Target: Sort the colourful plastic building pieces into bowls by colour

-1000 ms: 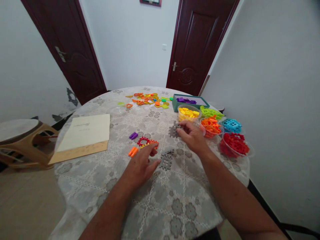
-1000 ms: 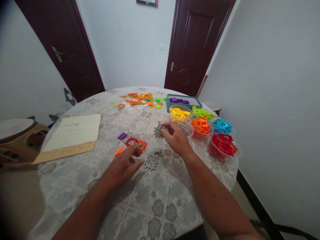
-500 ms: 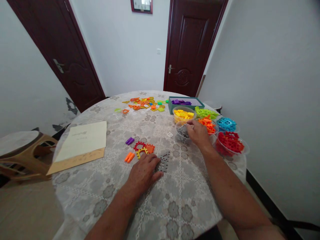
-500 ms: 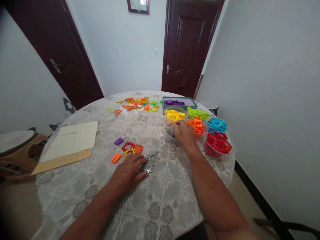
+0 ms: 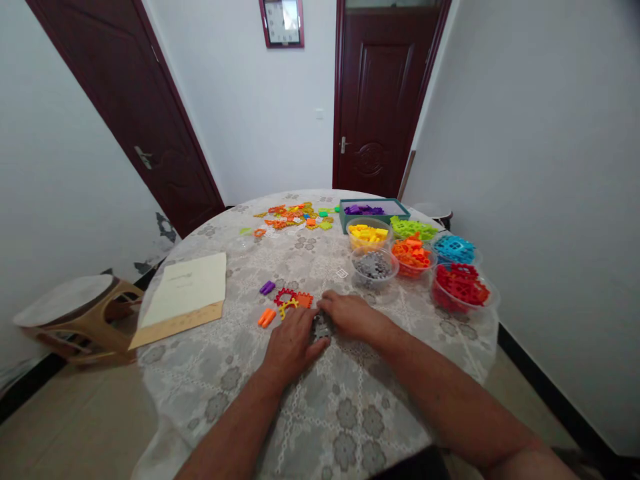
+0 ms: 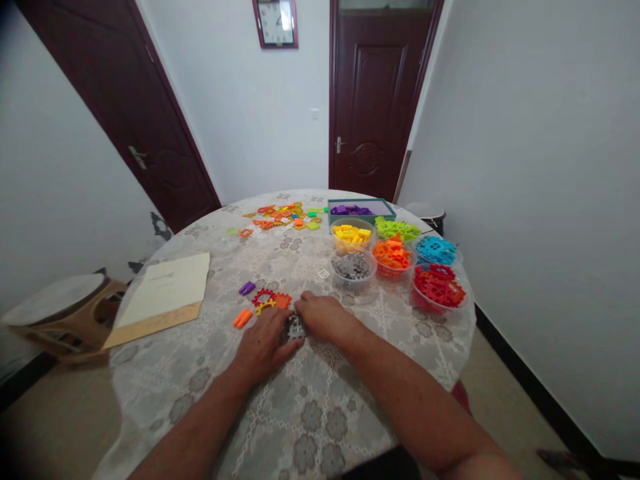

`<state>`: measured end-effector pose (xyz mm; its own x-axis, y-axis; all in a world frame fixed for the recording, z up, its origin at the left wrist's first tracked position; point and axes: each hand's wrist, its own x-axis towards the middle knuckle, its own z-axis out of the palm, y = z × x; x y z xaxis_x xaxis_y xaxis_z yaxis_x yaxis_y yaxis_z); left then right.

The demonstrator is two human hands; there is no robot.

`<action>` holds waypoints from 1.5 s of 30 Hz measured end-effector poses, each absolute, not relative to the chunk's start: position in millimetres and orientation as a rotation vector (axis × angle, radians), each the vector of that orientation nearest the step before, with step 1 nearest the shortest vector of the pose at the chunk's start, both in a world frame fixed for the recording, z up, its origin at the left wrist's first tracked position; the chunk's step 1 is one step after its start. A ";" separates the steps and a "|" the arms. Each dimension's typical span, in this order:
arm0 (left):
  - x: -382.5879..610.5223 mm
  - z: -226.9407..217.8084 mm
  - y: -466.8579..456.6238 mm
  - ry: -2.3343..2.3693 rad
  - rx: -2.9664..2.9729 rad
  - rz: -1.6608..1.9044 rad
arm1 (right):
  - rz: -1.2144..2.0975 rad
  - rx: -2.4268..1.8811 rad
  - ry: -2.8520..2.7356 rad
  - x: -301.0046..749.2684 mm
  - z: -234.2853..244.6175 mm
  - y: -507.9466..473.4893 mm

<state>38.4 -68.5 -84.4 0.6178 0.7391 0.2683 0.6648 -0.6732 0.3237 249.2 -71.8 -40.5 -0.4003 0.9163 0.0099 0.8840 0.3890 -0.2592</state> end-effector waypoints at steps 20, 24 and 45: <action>34.6 -93.9 -61.8 1.189 2.500 0.803 | 0.525 -1.591 -2.215 272.0 -42.7 -54.7; 35.1 -92.9 -63.0 1.189 2.489 0.818 | 0.646 -1.458 -2.106 263.9 -50.6 -49.5; 40.7 -92.3 -60.0 1.292 2.427 0.895 | 1.380 -1.095 -1.805 265.5 -70.0 -42.9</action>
<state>40.7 -60.0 -92.3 0.4184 0.8150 0.4009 0.6618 -0.5759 0.4799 265.5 -42.9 -70.0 -0.4725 0.8812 -0.0154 0.2457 0.1149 -0.9625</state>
